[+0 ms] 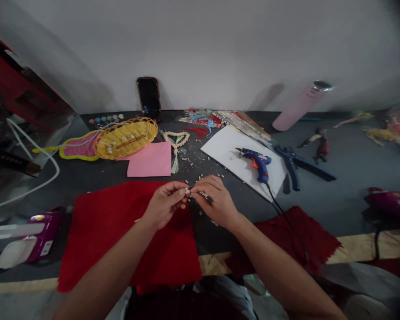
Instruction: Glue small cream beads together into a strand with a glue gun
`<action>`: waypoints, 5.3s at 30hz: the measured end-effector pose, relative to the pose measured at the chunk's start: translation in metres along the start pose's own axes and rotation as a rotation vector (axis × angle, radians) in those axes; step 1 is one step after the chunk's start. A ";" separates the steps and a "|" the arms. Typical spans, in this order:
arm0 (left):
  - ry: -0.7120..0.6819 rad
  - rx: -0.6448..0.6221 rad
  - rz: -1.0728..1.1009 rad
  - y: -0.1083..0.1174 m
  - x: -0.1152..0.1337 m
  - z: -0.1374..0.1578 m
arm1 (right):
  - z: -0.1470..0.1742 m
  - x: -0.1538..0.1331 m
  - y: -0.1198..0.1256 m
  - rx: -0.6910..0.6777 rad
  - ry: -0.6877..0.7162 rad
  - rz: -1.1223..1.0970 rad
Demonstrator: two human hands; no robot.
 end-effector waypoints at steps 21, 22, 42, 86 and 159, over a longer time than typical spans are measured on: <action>0.015 -0.048 -0.017 -0.005 0.001 0.001 | 0.000 0.000 -0.011 -0.052 -0.077 -0.209; 0.015 -0.044 -0.018 -0.005 0.001 0.001 | 0.000 0.000 -0.011 -0.048 -0.081 -0.204; 0.054 -0.079 -0.073 -0.008 -0.005 0.001 | 0.003 -0.001 -0.005 0.027 0.012 0.084; 0.065 -0.029 0.051 0.001 -0.002 -0.003 | 0.030 0.104 0.084 -0.070 -0.571 0.582; 0.102 -0.084 -0.033 -0.008 -0.007 0.002 | 0.020 0.080 0.066 0.042 -0.404 0.301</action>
Point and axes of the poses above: each hand's wrist, its own z-axis away from the middle knuckle, its own y-axis out of the back of the hand, x = y × z, the point moved 10 cm from there along -z, towards the middle knuckle, and after that the axes turned 8 degrees about y, right-handed, at the moved point
